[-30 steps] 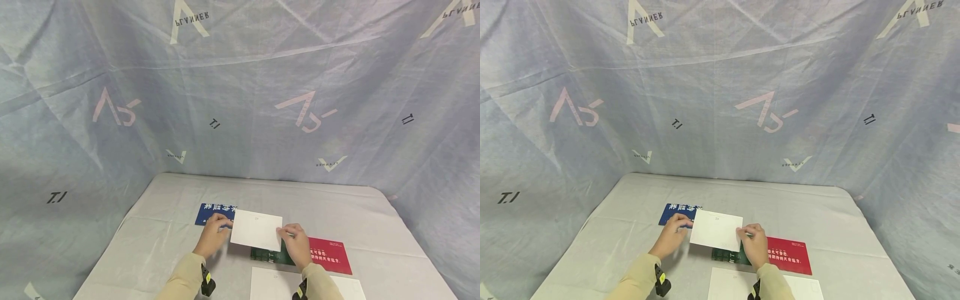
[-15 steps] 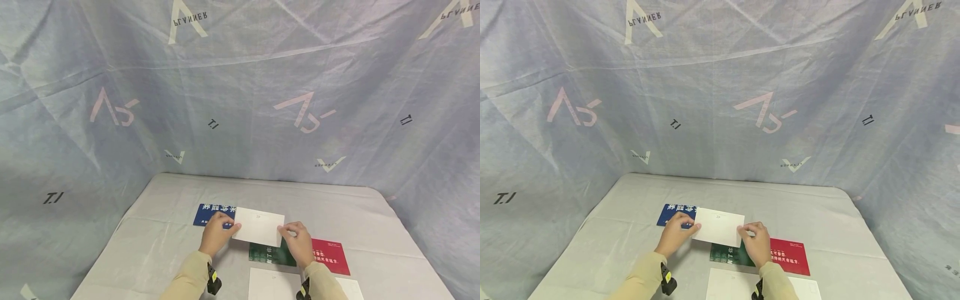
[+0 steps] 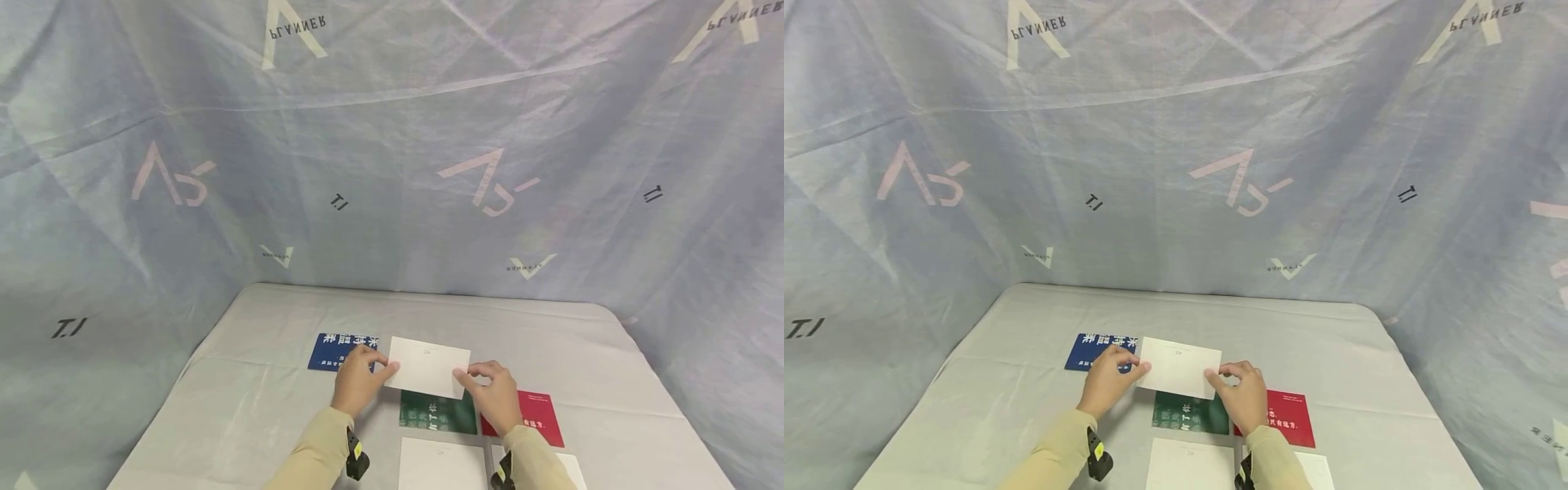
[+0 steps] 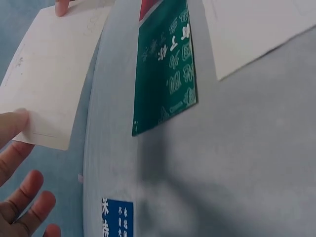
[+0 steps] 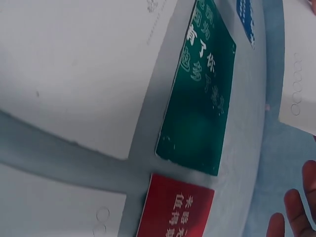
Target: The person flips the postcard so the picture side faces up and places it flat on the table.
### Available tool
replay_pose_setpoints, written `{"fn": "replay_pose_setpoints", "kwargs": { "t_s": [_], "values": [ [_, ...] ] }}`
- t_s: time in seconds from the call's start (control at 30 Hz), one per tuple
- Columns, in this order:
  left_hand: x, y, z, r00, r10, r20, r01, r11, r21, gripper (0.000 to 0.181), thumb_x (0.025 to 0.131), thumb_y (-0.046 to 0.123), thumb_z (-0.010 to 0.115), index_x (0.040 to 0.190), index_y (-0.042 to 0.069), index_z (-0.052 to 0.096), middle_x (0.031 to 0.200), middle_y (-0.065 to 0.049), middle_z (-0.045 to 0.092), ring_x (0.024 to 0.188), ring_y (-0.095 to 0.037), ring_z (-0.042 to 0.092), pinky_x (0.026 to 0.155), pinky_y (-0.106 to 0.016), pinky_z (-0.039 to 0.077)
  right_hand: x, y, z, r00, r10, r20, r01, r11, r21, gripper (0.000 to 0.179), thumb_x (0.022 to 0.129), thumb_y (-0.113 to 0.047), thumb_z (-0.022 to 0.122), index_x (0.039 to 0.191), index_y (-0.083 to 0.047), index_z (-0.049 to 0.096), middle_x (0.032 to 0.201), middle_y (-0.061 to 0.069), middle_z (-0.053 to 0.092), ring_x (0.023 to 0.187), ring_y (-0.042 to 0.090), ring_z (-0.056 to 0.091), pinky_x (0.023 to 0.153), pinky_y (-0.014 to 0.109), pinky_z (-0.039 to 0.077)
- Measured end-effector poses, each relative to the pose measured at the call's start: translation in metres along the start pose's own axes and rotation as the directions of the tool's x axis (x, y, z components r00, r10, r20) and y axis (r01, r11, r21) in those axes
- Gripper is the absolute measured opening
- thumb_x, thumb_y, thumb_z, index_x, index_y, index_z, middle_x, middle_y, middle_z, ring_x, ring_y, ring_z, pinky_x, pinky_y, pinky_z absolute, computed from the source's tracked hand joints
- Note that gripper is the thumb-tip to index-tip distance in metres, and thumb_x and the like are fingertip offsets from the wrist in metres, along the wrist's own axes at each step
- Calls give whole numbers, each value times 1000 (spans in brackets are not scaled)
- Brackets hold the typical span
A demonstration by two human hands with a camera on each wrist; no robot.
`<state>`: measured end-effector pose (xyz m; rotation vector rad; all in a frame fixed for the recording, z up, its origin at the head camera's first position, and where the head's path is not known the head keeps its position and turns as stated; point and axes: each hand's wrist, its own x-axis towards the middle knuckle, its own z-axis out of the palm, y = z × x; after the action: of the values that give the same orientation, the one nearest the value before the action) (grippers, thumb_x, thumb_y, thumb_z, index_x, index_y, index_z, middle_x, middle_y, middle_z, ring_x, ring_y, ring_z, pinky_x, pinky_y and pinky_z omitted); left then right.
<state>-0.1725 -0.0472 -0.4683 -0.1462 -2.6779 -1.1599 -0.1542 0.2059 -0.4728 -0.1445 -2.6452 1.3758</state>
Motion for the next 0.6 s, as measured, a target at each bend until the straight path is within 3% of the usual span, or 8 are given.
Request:
{"fn": "replay_pose_setpoints", "kwargs": {
  "t_s": [0.2, 0.33, 0.6],
  "values": [
    [3, 7, 8, 1000, 9, -11, -9, 1000, 0, 25, 86, 37, 80, 86, 12, 77, 112, -16, 67, 100, -35, 65, 86, -53, 50, 2, 4, -10, 1000, 18, -9, -19, 1000, -7, 38, 89, -35, 79, 107, -2, 76, 111, 15, 66, 114, 37, 56, 100, 62, 43],
    [4, 14, 15, 1000, -8, 4, 8, 1000, -12, 23, 86, 35, 80, 86, 12, 78, 107, -11, 66, 93, -28, 63, 82, -49, 50, 4, 8, -16, 1000, 24, -11, -25, 999, -29, 38, 89, -35, 79, 107, -1, 76, 113, 16, 66, 115, 37, 55, 100, 61, 43],
    [7, 30, 30, 998, 55, 16, -55, 998, -13, 16, 89, 23, 77, 94, 8, 80, 100, -7, 65, 96, -29, 64, 84, -49, 49, 9, 19, -32, 999, 39, -25, -40, 998, -53, 41, 92, -35, 76, 109, 3, 74, 116, 21, 64, 118, 40, 53, 101, 63, 41]
  ]
}}
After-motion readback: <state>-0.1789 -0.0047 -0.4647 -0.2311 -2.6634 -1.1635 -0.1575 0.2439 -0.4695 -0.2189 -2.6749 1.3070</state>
